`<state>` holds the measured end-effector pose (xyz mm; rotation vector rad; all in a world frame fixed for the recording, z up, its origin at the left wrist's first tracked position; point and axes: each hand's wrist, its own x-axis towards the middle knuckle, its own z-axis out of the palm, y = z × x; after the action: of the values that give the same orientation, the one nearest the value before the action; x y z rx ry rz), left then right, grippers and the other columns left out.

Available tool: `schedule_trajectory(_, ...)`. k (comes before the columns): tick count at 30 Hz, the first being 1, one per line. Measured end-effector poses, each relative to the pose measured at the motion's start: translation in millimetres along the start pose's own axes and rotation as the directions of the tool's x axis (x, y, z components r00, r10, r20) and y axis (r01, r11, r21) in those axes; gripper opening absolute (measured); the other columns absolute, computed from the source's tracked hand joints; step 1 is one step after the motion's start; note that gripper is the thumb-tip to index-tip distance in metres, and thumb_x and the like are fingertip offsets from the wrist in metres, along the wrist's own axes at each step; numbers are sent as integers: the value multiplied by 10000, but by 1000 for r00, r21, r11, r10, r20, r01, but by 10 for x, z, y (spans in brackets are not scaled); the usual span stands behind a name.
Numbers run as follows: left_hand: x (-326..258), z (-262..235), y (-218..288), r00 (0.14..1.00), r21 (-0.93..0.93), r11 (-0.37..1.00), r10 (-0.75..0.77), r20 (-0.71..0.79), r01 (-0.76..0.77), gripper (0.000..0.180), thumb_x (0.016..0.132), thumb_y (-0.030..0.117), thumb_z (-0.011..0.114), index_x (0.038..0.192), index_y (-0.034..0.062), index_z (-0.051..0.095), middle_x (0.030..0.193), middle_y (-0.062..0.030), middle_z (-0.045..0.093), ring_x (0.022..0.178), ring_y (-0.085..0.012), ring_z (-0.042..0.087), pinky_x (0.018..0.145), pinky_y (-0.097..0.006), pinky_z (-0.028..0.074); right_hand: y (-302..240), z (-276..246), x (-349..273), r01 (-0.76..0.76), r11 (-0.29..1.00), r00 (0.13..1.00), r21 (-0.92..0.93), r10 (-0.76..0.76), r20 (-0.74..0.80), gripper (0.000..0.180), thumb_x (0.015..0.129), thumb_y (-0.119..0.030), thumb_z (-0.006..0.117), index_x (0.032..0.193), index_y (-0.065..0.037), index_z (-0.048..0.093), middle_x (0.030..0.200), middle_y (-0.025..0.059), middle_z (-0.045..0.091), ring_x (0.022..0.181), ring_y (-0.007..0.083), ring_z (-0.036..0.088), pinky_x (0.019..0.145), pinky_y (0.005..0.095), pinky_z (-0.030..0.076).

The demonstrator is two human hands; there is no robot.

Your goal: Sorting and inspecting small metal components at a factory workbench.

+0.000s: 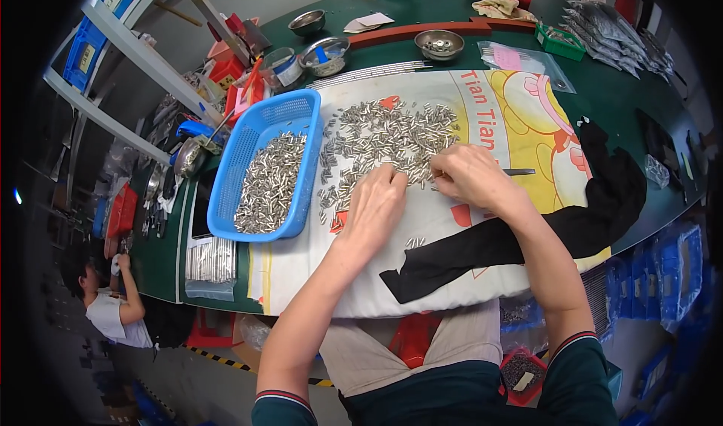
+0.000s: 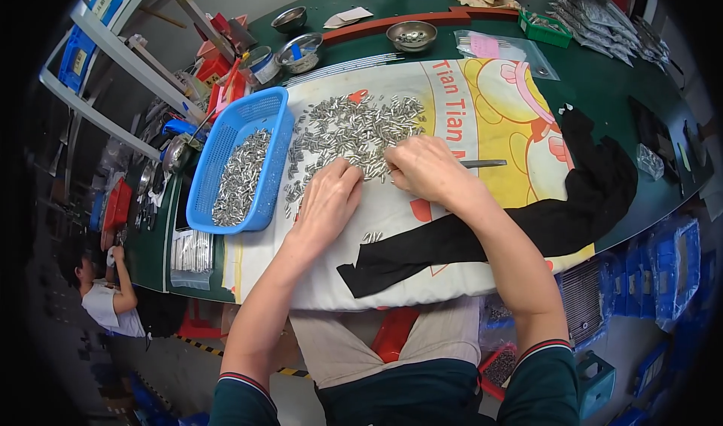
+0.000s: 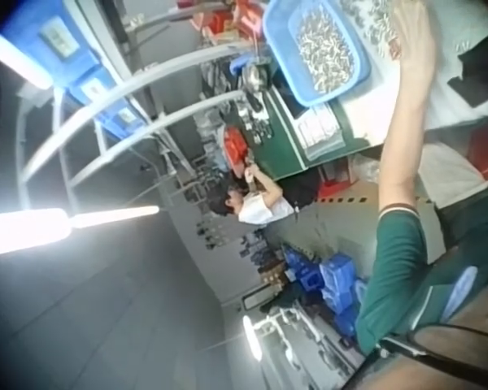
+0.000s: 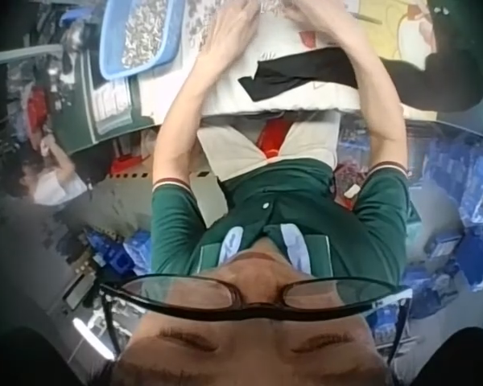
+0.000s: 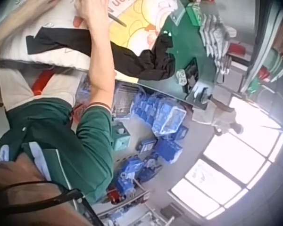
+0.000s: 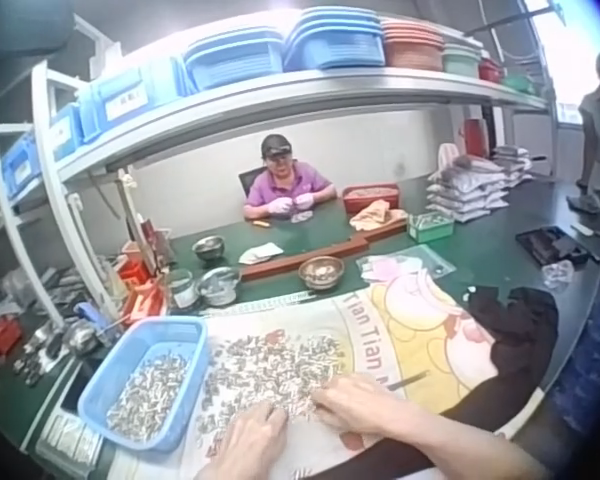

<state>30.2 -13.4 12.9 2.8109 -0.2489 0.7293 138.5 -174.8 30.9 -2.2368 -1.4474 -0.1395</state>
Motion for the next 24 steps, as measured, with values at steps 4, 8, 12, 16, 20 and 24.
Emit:
schedule_trajectory(4, 85, 159, -14, 999, 60, 998, 13, 44, -15, 66, 711, 8, 585, 769, 0, 554, 750, -137, 515, 706, -308, 554, 634, -409, 461, 6, 37, -15, -27, 997, 996, -69, 32, 79, 59, 693, -59, 558, 708, -2, 563, 727, 137, 604, 765, 322, 587, 655, 424, 457)
schedule_trajectory(8, 63, 214, -35, 999, 50, 999, 0, 49, -3, 69, 703, -1, 583, 766, -4, 552, 746, -139, 513, 700, -312, 554, 626, -413, 463, 61, 45, -30, -9, 996, 999, -86, 12, 40, 63, 689, -60, 560, 704, 1, 564, 721, 139, 603, 756, 320, 588, 654, 424, 460)
schedule_trajectory(12, 14, 162, -60, 997, 38, 999, 2, 71, -5, 67, 707, -9, 576, 767, -11, 548, 743, -147, 501, 708, -321, 550, 626, -420, 462, 96, -29, -16, -29, 998, 1000, -52, 28, -7, 62, 688, -60, 564, 718, -7, 576, 730, 136, 604, 755, 316, 589, 655, 420, 461)
schedule_trajectory(16, -44, 51, 4, 989, 49, 999, -23, 143, 16, 67, 711, -5, 570, 766, -17, 536, 748, -159, 493, 717, -331, 545, 638, -425, 460, 60, 5, -23, -1, 1000, 1000, -21, 1, -2, 56, 697, -65, 571, 713, -12, 571, 731, 124, 590, 753, 310, 581, 654, 414, 458)
schedule_trajectory(20, -134, -57, 38, 972, 97, 994, -76, 223, 55, 60, 708, -14, 553, 737, -26, 502, 760, -167, 495, 728, -343, 548, 645, -433, 462, 26, 177, 14, 172, 985, 974, -26, -174, -148, 57, 701, -80, 598, 691, -33, 566, 709, 90, 540, 739, 277, 557, 636, 393, 456)
schedule_trajectory(24, -146, -115, 96, 961, 189, 982, -75, 267, 24, 65, 694, -20, 554, 718, -18, 494, 762, -164, 503, 742, -330, 562, 630, -421, 479, 53, 291, 33, 202, 975, 966, -88, -213, -147, 68, 676, -84, 620, 680, -49, 562, 709, 69, 524, 750, 247, 546, 630, 379, 461)
